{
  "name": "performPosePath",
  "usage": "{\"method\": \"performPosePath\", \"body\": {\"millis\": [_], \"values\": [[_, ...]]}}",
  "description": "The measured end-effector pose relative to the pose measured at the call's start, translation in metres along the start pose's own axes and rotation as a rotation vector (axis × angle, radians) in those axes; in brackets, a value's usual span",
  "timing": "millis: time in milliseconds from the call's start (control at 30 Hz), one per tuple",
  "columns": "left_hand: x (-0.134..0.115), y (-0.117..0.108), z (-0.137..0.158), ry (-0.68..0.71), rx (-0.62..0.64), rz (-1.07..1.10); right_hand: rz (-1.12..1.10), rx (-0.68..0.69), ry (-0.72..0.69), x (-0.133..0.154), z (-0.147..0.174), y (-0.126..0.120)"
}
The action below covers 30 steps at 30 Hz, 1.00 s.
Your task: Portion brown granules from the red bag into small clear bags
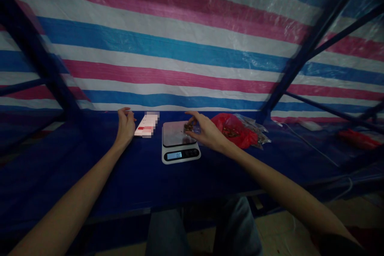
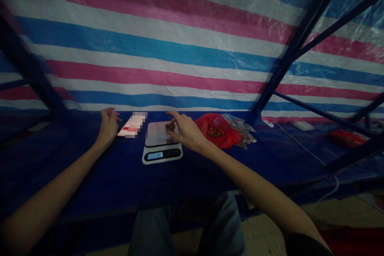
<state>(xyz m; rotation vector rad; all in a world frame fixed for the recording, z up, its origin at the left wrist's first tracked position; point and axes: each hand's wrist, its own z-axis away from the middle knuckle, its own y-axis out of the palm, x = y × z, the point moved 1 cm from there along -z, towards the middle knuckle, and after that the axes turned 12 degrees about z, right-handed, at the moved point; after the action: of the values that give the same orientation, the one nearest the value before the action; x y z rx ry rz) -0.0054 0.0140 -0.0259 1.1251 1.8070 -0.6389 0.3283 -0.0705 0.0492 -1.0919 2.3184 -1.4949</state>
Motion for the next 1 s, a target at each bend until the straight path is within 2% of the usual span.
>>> {"method": "performPosePath", "body": {"millis": [100, 167, 367, 467, 600, 1000], "values": [[-0.002, -0.001, 0.002, -0.004, -0.024, -0.007, 0.018, 0.072, -0.027, -0.009, -0.015, 0.016], [-0.003, -0.001, 0.002, -0.001, -0.021, -0.018, 0.001, 0.075, -0.049, -0.017, -0.015, 0.018], [-0.004, 0.003, 0.002, 0.062, 0.042, -0.073, -0.19, -0.259, 0.049, -0.041, 0.006, 0.004], [-0.003, 0.005, 0.003, 0.104, 0.103, -0.08, -0.179, -0.347, 0.046, -0.04, 0.016, 0.007], [-0.004, 0.007, 0.005, 0.101, 0.168, -0.09, -0.153, -0.349, -0.025, -0.033, 0.022, 0.013], [-0.007, 0.008, 0.009, 0.047, 0.127, 0.028, -0.221, -0.288, -0.021, -0.032, 0.022, 0.021]]}}
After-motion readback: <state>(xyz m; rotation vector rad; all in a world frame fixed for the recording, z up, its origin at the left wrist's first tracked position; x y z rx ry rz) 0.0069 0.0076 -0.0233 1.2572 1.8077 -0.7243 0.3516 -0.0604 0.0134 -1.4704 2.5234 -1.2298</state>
